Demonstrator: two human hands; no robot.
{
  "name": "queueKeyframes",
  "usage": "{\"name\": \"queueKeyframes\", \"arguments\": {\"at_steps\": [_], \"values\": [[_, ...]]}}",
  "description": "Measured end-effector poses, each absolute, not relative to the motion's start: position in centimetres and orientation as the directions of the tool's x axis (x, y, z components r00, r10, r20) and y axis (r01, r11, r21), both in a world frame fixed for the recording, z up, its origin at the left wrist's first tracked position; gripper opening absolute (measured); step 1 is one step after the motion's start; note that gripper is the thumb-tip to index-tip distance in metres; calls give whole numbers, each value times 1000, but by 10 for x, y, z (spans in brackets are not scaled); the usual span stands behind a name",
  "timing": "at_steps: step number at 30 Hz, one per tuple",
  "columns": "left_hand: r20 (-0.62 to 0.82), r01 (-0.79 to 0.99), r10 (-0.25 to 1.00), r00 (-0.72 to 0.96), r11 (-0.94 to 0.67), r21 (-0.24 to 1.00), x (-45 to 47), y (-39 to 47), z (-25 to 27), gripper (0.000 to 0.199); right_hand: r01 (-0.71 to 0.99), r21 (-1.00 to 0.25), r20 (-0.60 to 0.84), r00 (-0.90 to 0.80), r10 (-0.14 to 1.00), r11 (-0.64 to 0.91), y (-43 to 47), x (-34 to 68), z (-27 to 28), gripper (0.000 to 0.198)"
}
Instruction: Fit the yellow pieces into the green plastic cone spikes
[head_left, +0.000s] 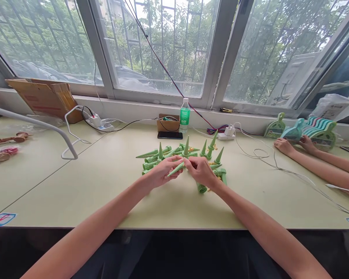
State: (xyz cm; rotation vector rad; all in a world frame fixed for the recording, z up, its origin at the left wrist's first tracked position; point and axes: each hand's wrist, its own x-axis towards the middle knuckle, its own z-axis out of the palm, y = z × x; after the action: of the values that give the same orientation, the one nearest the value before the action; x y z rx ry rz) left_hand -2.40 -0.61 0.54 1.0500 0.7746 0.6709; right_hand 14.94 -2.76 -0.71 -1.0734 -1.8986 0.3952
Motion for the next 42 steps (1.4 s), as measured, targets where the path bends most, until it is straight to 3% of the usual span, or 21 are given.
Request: {"name": "queueKeyframes", "arguments": {"at_steps": [31, 38, 42], "values": [[-205, -130, 784, 585, 341, 931, -23, -6, 8, 24, 516, -629, 540, -247, 804, 581, -27, 152, -10, 46], [-171, -176, 844, 508, 296, 939, -19, -6, 7, 32, 477, -705, 504, -184, 844, 525, -24, 150, -14, 47], [-55, -187, 886, 461, 158, 970, -18, -9, 11, 38, 414, -778, 472, -111, 874, 473, -21, 150, -15, 53]]}}
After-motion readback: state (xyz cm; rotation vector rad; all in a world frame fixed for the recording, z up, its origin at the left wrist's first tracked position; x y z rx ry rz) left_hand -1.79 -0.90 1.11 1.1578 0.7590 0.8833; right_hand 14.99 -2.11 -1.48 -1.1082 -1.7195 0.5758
